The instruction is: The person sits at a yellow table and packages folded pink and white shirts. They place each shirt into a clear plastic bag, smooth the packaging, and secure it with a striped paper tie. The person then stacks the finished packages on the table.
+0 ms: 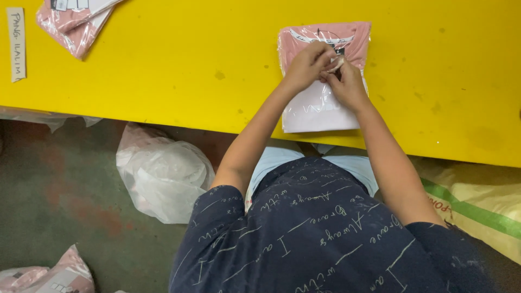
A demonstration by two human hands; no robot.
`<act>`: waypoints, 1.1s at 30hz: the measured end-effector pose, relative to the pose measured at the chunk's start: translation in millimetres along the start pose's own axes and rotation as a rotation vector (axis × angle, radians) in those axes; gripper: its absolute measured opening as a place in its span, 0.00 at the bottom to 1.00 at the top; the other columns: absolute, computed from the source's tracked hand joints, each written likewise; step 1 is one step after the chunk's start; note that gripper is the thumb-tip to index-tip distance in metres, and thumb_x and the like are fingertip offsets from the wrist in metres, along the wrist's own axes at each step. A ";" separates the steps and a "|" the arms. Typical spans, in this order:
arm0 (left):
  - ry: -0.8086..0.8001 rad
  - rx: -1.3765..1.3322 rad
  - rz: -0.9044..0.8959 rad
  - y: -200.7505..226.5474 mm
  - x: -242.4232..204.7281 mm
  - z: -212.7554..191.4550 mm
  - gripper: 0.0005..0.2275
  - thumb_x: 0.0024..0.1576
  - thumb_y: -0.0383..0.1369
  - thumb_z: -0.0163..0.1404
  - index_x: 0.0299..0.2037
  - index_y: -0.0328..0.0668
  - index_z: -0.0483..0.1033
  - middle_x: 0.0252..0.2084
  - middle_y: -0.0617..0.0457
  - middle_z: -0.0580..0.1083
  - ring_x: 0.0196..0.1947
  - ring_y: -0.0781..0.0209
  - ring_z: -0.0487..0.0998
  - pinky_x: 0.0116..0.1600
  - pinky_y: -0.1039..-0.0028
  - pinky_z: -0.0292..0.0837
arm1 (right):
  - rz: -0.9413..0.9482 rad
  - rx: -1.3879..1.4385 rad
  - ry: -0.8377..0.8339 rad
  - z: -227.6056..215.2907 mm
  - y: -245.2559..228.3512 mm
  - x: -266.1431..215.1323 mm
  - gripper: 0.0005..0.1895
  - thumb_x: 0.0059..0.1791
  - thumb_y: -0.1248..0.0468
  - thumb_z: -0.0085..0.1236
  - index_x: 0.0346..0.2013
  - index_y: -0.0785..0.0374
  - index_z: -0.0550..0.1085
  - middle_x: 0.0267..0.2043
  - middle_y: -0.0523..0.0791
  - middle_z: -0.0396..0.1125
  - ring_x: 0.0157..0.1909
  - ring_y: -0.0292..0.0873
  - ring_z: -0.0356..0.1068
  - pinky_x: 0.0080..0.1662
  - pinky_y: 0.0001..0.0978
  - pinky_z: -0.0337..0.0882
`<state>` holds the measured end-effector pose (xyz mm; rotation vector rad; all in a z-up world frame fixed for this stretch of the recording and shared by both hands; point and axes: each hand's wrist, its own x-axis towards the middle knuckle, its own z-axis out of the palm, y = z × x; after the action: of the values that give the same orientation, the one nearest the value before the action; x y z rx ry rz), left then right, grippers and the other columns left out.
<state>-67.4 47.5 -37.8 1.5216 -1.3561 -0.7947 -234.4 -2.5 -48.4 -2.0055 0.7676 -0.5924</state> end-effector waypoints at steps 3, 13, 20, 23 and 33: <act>0.020 -0.188 0.020 -12.9 -17.4 -9.8 0.08 0.62 0.24 0.46 0.47 0.46 0.75 0.46 0.51 0.76 0.42 0.59 0.82 0.46 0.73 0.83 | 0.013 0.151 -0.009 -1.3 -0.7 -1.5 0.08 0.57 0.67 0.61 0.40 0.61 0.69 0.39 0.47 0.73 0.42 0.41 0.77 0.44 0.28 0.71; 0.157 0.303 0.221 -15.2 -47.1 5.8 0.08 0.63 0.31 0.48 0.51 0.44 0.74 0.47 0.49 0.74 0.49 0.49 0.76 0.51 0.63 0.73 | -0.013 0.078 -0.071 -11.6 -0.5 1.2 0.06 0.58 0.67 0.59 0.41 0.61 0.70 0.43 0.45 0.71 0.46 0.41 0.70 0.49 0.31 0.65; 0.244 0.785 0.375 -48.9 -59.7 26.1 0.17 0.58 0.29 0.55 0.57 0.47 0.70 0.42 0.52 0.78 0.41 0.54 0.81 0.36 0.64 0.75 | -0.002 0.259 -0.123 -12.7 -0.9 2.5 0.06 0.58 0.68 0.57 0.41 0.61 0.68 0.46 0.46 0.70 0.50 0.40 0.69 0.54 0.28 0.67; 0.374 0.760 0.413 -31.5 -60.2 17.8 0.04 0.61 0.32 0.50 0.37 0.60 0.71 0.35 0.65 0.76 0.38 0.67 0.81 0.45 0.80 0.77 | -0.102 0.161 -0.059 -2.7 16.9 2.8 0.10 0.53 0.70 0.67 0.41 0.69 0.72 0.43 0.55 0.73 0.47 0.51 0.72 0.50 0.45 0.69; -0.030 0.219 0.158 -16.1 -24.7 -16.1 0.08 0.50 0.29 0.61 0.39 0.48 0.79 0.32 0.49 0.82 0.38 0.45 0.84 0.46 0.57 0.77 | -0.261 0.101 -0.079 -8.9 19.4 3.4 0.11 0.47 0.70 0.72 0.35 0.65 0.74 0.42 0.52 0.73 0.46 0.54 0.73 0.49 0.41 0.68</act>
<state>-51.2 74.6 -49.3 1.5499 -1.6064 -0.5870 -243.5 -18.1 -60.3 -2.0364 0.4228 -0.6830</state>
